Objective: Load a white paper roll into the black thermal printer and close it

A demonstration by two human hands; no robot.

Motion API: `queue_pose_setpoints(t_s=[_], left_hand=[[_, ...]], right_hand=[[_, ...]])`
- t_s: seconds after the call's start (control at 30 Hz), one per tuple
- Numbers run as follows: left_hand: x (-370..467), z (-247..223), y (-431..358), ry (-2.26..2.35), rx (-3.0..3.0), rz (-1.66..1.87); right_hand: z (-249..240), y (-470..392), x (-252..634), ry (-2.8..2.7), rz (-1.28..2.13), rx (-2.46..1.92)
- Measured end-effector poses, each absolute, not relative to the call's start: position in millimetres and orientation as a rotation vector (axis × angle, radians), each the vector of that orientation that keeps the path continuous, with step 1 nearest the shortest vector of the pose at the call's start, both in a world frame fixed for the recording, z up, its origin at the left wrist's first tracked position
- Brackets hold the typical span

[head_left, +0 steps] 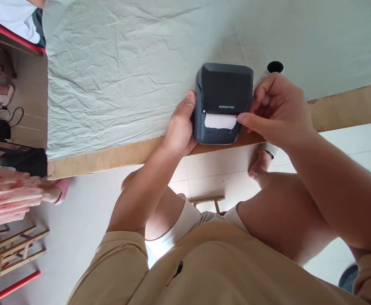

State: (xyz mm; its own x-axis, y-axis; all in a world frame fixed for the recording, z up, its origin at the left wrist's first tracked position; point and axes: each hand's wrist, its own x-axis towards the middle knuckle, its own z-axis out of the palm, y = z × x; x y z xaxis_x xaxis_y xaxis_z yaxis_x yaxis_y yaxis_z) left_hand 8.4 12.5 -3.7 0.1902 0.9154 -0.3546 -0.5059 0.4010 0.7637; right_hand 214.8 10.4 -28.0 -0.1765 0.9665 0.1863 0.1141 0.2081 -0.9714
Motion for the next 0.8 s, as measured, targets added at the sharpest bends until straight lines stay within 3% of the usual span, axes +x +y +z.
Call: queue_pose_setpoints(t_s=[0.27, 0.53, 0.8], left_hand=[[6, 1, 11, 0.759, 0.616, 1.043], [3, -6, 6, 0.848, 0.674, 1.029], [4, 0, 5, 0.929, 0.673, 0.966]], right_hand=[[10, 0, 199, -1.317, 0.630, -1.008], [22, 13, 196, -2.076, 0.086, -1.507], [41, 15, 201, -2.219, 0.253, -1.528]])
